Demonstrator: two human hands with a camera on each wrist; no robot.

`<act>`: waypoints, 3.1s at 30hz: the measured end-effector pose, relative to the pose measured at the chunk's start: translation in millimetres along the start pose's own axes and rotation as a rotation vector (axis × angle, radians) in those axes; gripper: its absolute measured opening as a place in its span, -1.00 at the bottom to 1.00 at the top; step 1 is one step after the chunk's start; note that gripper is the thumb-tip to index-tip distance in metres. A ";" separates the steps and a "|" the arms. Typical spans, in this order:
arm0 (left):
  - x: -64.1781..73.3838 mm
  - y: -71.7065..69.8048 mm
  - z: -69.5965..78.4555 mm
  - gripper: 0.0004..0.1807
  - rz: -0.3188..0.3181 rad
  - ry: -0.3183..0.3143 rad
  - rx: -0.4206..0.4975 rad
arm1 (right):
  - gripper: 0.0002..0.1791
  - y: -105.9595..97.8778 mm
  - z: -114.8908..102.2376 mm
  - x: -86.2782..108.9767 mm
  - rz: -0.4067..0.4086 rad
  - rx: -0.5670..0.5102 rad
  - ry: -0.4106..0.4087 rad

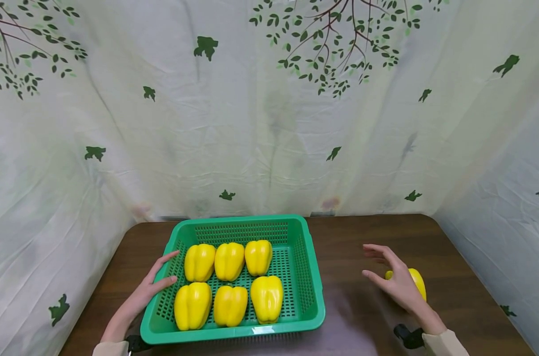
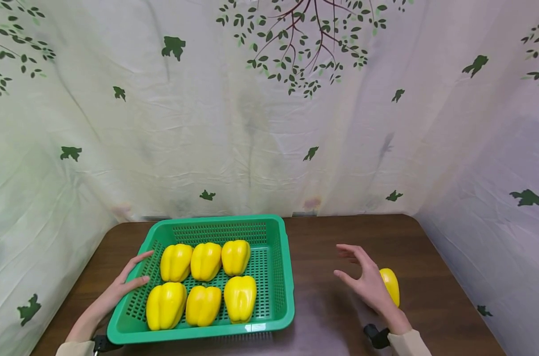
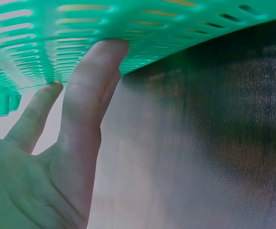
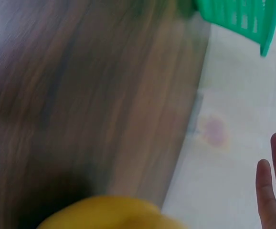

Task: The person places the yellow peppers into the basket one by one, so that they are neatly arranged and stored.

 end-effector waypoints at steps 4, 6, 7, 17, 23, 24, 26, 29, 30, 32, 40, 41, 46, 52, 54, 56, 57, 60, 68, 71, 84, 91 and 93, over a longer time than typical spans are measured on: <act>0.3 0.1 -0.1 -0.35 -0.001 0.012 0.000 | -0.41 -7.1 20.3 5.8 0.023 0.046 0.023; 0.5 -0.2 -0.2 -0.35 0.000 0.013 -0.003 | -0.39 -10.0 33.4 8.8 0.027 0.069 0.037; 0.5 -0.2 -0.2 -0.35 0.000 0.013 -0.003 | -0.39 -11.7 40.0 10.5 0.026 0.080 0.052; 0.0 -0.2 -0.1 -0.35 -0.001 -0.001 0.010 | -0.44 -24.7 72.5 24.5 -0.011 0.160 0.118; 0.1 -0.3 -0.4 -0.36 0.001 0.002 0.003 | -0.45 -25.8 84.0 32.2 -0.021 0.203 0.115; 0.1 -0.4 -0.4 -0.36 0.002 0.001 0.001 | -0.45 -25.5 85.8 32.7 -0.019 0.206 0.109; -0.1 -0.8 -0.5 -0.35 0.005 0.002 -0.005 | -0.44 -24.5 89.0 33.2 -0.015 0.216 0.094; 0.2 -1.1 -0.1 -0.34 0.008 -0.003 -0.008 | -0.42 -22.5 92.3 32.3 -0.012 0.231 0.066; 0.3 -1.1 0.0 -0.34 0.007 -0.004 -0.009 | -0.41 -22.1 92.9 31.8 -0.012 0.238 0.061; 0.5 -1.0 0.3 -0.34 0.006 -0.007 -0.012 | -0.40 -21.3 93.4 30.9 -0.016 0.252 0.054; 0.2 0.4 -4.2 -0.36 0.001 -0.020 -0.001 | -0.43 -19.4 85.3 24.7 0.005 0.239 0.045; 0.2 0.4 -4.3 -0.36 0.002 -0.020 -0.001 | -0.44 -18.2 83.1 23.0 0.007 0.227 0.038; 0.1 0.7 -4.4 -0.36 0.002 -0.015 0.001 | -0.48 -8.5 71.0 13.3 0.012 0.175 0.008; 0.6 1.2 -3.3 -0.36 0.004 -0.026 0.007 | -0.51 8.8 62.3 0.0 0.002 0.151 -0.004; 0.8 1.3 -3.4 -0.36 0.005 -0.033 0.009 | -0.52 14.8 60.1 -3.9 -0.002 0.146 -0.010; 1.1 1.3 -3.5 -0.36 0.004 -0.039 0.011 | -0.53 20.9 58.0 -6.9 -0.010 0.146 -0.014; 1.1 1.3 -3.5 -0.36 0.005 -0.040 0.011 | -0.53 23.9 57.0 -8.2 -0.013 0.144 -0.016; 1.2 1.1 -4.0 -0.36 0.006 -0.042 0.011 | -0.54 33.1 54.0 -10.7 -0.029 0.138 -0.026; 0.7 1.1 -4.4 -0.36 0.004 -0.033 0.010 | -0.56 47.0 52.0 -12.8 -0.028 0.112 -0.033; 0.6 0.8 -3.9 -0.36 0.003 -0.034 0.007 | -0.57 49.9 53.0 -13.3 -0.035 0.112 -0.018; 0.6 0.2 -3.6 -0.36 -0.002 -0.036 0.008 | -0.37 57.0 56.6 -8.0 -0.132 0.123 0.016; 0.7 0.2 -4.5 -0.36 0.001 -0.031 0.013 | -0.16 63.0 58.9 -5.1 -0.212 0.108 -0.007; 0.4 0.1 -4.4 -0.36 0.001 -0.027 0.006 | -0.14 63.6 59.0 -5.0 -0.221 0.106 -0.009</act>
Point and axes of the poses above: each hand's wrist, its own x-axis away from the middle knuckle, its own y-axis out of the palm, z = x × y, the point moved 7 cm from there along -x, towards the middle knuckle, and after that the axes turned 4 degrees about -z, right-handed, at the moved point
